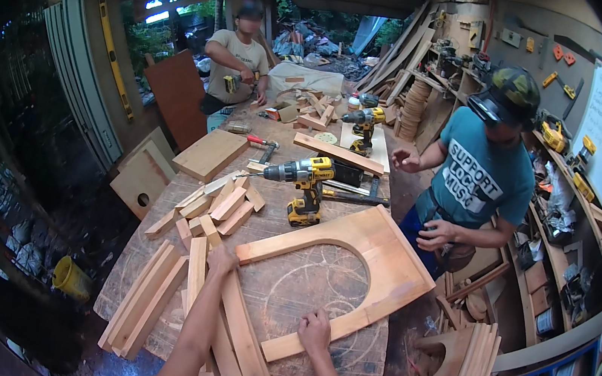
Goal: The person aligns wooden boards on a workbench while assisting a coworker who drills screws into a wooden panel using a power drill. Together, they position and fit wooden leg pieces onto the assembled wooden frame.
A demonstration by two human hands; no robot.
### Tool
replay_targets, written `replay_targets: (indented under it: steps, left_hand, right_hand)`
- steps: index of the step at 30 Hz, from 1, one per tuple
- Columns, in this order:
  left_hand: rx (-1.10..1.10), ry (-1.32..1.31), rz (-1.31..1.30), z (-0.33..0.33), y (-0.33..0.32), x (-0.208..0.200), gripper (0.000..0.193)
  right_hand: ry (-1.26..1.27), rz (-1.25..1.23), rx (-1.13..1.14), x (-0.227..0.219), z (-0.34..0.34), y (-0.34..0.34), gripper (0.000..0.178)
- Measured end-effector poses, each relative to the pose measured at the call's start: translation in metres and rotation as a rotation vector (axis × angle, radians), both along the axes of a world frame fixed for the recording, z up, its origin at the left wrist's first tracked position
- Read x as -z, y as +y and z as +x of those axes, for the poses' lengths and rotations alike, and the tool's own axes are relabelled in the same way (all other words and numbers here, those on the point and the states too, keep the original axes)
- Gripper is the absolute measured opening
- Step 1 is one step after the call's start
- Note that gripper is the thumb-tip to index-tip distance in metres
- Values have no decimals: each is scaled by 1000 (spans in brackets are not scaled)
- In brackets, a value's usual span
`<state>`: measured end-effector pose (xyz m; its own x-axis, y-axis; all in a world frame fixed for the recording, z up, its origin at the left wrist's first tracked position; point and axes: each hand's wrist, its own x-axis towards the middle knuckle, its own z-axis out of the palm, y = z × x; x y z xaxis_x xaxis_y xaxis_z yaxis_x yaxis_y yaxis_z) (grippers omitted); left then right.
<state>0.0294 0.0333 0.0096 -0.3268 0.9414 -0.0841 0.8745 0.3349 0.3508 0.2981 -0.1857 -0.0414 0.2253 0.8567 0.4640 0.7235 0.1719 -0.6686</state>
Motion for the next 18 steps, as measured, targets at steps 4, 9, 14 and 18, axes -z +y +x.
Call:
replay_targets:
  steps: [4,9,14,18]
  left_hand:
    - [23,-1,4,6,-3,-2,42]
    - [49,-23,-31,7,-10,-3,41]
    - [82,-57,137,2,-22,12,42]
    - [130,-83,160,-33,-5,26,63]
  right_hand:
    - [27,7,25,0,-1,-3,4]
    - [-4,-6,11,5,4,-10,3]
    - [-55,-78,0,8,1,-16,6]
    - [-48,-95,-60,-3,-10,-5,7]
